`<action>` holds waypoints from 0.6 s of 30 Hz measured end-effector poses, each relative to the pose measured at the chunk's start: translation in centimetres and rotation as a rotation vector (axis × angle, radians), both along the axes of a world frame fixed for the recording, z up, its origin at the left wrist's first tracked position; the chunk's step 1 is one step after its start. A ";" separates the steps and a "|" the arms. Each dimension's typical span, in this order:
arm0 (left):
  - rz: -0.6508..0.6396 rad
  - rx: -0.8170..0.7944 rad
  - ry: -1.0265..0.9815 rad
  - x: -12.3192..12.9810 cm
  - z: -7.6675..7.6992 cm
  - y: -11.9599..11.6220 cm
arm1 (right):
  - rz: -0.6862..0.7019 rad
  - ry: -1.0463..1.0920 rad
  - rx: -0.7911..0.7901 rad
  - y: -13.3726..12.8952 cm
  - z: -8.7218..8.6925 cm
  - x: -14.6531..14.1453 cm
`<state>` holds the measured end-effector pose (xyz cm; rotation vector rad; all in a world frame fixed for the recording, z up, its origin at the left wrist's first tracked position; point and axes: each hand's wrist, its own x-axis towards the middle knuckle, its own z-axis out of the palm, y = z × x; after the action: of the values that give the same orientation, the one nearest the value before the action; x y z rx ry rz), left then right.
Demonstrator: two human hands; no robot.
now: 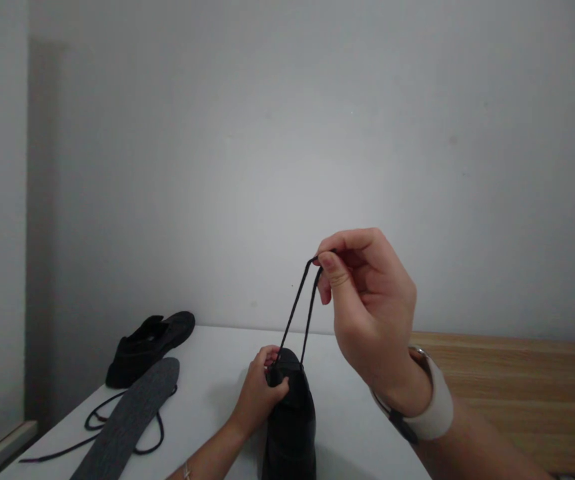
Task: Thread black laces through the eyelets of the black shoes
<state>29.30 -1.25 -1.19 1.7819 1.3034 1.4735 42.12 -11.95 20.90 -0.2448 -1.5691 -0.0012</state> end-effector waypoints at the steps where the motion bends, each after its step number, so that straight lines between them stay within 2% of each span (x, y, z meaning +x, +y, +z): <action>1: -0.007 -0.015 -0.003 0.0 -0.2 0.2 | 0.007 0.013 -0.005 0.0 -0.1 -0.1; 4: 0.014 -0.015 0.010 0.1 -0.2 0.2 | 0.010 0.016 -0.009 0.0 -0.4 -0.1; 7: 0.145 0.165 0.016 -0.2 1.8 -1.5 | 0.002 -0.018 -0.035 0.3 -0.4 0.3; 9: 0.201 0.341 0.023 -0.2 4.7 -3.6 | 0.011 -0.045 -0.083 0.5 -0.2 0.5; 12: 0.066 0.548 0.084 0.2 10.3 -6.6 | 0.051 -0.058 -0.155 0.8 0.1 0.5; 14: 0.026 0.636 0.108 0.7 13.9 -7.8 | 0.072 -0.056 -0.183 0.8 0.2 0.3; 16: 0.050 0.667 0.109 1.2 16.6 -8.4 | 0.082 -0.060 -0.197 0.5 0.2 0.2; 18: 0.032 0.688 0.089 1.5 18.3 -8.7 | 0.084 -0.066 -0.200 0.4 0.2 0.2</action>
<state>30.79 -9.94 17.09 2.2624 0.9159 2.0471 42.31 -11.57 21.13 -0.3384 -1.6459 0.2161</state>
